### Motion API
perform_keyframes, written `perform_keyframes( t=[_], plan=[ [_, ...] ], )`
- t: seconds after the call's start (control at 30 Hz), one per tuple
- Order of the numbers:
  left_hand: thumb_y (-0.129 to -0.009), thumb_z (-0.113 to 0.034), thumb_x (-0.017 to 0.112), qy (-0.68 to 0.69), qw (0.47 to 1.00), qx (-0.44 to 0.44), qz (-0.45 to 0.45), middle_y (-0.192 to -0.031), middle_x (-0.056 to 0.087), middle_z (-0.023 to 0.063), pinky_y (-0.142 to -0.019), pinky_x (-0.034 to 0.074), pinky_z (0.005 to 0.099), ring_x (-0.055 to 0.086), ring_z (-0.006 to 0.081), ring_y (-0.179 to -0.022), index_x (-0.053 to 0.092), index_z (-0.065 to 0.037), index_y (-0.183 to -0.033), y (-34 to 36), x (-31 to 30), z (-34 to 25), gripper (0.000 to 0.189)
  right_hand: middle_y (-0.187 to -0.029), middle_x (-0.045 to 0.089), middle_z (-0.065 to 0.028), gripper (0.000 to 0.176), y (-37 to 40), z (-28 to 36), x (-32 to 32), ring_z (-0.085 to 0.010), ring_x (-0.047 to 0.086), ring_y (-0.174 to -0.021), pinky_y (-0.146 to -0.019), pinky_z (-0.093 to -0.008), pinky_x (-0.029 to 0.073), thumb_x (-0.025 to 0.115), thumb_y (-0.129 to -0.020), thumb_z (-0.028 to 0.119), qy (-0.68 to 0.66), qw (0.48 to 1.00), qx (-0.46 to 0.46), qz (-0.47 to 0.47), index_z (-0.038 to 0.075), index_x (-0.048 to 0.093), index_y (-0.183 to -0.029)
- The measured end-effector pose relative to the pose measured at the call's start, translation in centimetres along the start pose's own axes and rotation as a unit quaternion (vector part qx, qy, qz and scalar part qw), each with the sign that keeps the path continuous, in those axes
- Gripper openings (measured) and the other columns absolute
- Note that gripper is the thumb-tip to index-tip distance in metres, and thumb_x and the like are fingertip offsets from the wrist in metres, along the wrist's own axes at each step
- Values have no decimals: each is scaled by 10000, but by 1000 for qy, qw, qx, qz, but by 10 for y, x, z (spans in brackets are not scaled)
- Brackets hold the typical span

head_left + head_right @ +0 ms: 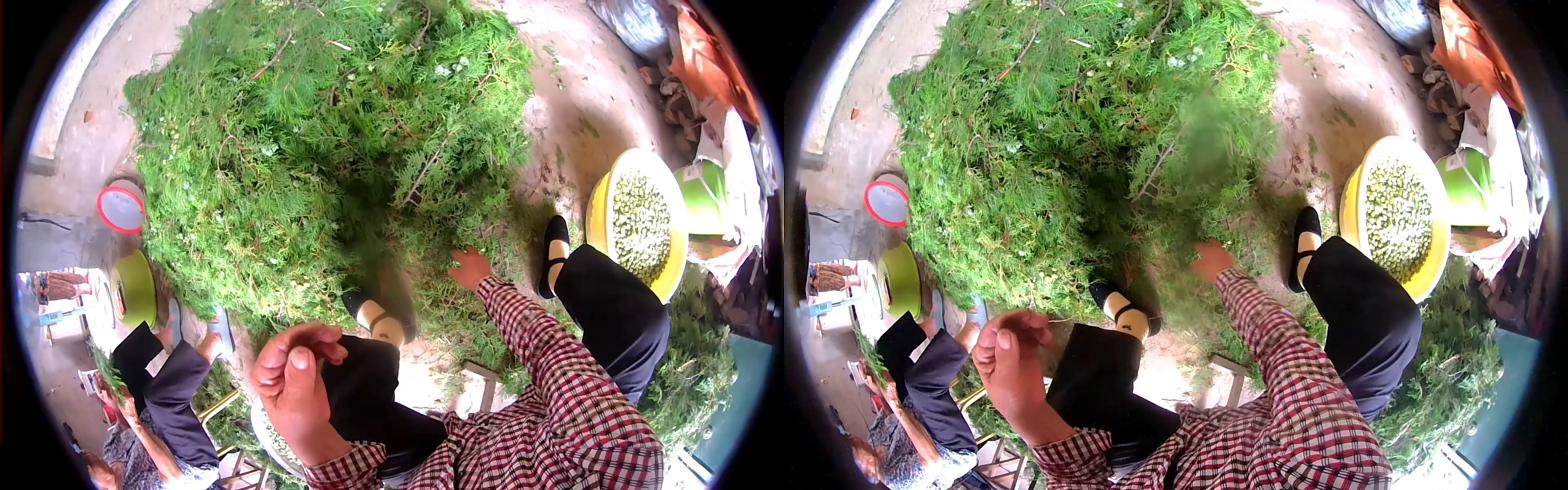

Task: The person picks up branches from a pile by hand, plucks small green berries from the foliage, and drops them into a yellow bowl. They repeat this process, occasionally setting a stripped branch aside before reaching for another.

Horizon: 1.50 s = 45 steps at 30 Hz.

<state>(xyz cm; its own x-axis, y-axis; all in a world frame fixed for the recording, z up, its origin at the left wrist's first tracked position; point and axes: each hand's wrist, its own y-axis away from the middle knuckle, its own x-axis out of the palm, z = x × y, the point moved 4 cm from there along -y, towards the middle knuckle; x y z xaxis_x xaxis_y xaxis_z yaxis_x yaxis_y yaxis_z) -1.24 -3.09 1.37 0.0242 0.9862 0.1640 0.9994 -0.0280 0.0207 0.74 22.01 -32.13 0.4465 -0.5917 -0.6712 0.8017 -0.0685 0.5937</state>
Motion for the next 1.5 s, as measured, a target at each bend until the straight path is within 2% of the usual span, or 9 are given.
perform_keyframes(
  t=[0.13,0.27,0.3,0.4,0.57,0.93,1.1,1.27,1.5],
  plan=[
    [-810,-227,589,-5,1000,-11,11,-798,616,159,-586,451,271,564,171,-629,583,74,-889,-2,6,2,311,-1373,206,-231,507,-10,25,-9,-333,475,-1078,-879,-386,434,463,-861,313,65,984,87,140,84,349,-1299],
    [-808,-209,588,-17,999,-43,6,-799,619,145,-601,458,269,566,163,-634,586,77,-894,-1,14,1,298,-1236,391,-205,424,-30,8,10,-317,519,-904,-820,-393,464,424,-882,292,142,971,86,172,14,435,-1202],
    [-812,-180,587,-14,998,-53,15,-805,623,135,-609,462,263,574,157,-650,590,71,-902,0,15,1,267,-1071,494,-195,362,-27,5,9,-319,516,-846,-798,-409,461,429,-875,264,100,977,87,169,-17,516,-1086],
    [-833,-256,569,-46,998,-31,33,-808,624,135,-570,456,281,583,172,-629,580,43,-921,2,19,3,312,-996,527,-196,338,-11,-4,13,-326,513,-867,-773,-425,454,459,-846,255,100,992,10,79,-12,560,-1029],
    [-836,-147,574,3,998,-33,54,-826,632,99,-621,470,227,585,116,-682,597,39,-947,3,25,0,218,-776,621,-146,264,29,-15,-6,-283,571,-693,-676,-402,464,549,-744,248,53,987,-129,-78,16,648,-823],
    [-849,-182,556,13,994,-9,109,-797,635,80,-575,449,225,569,111,-634,610,4,-919,0,57,3,206,-763,631,-94,247,152,39,-144,-131,575,-701,-640,-267,457,595,-680,180,-163,967,-192,-36,0,631,-845],
    [-837,-181,579,-22,985,-31,167,-767,620,30,-578,449,215,561,89,-630,613,-17,-907,2,75,17,182,-783,613,-21,181,177,41,-182,-86,547,-669,-612,-221,451,563,-715,-1,-378,903,-204,23,-17,614,-888],
    [-828,-136,570,-150,959,6,239,-738,557,-28,-617,414,196,488,44,-678,594,16,-891,2,93,41,166,-745,606,-15,167,195,64,-223,-63,520,-611,-554,-193,431,604,-716,9,-434,872,-227,20,6,616,-882],
    [-822,-211,561,15,986,-145,85,-900,578,79,-610,447,259,544,133,-736,523,29,-1061,-16,103,81,341,-741,578,17,139,198,100,-235,-39,491,-623,-562,-185,408,566,-710,-33,-353,876,-329,-20,18,608,-833]
  ],
)
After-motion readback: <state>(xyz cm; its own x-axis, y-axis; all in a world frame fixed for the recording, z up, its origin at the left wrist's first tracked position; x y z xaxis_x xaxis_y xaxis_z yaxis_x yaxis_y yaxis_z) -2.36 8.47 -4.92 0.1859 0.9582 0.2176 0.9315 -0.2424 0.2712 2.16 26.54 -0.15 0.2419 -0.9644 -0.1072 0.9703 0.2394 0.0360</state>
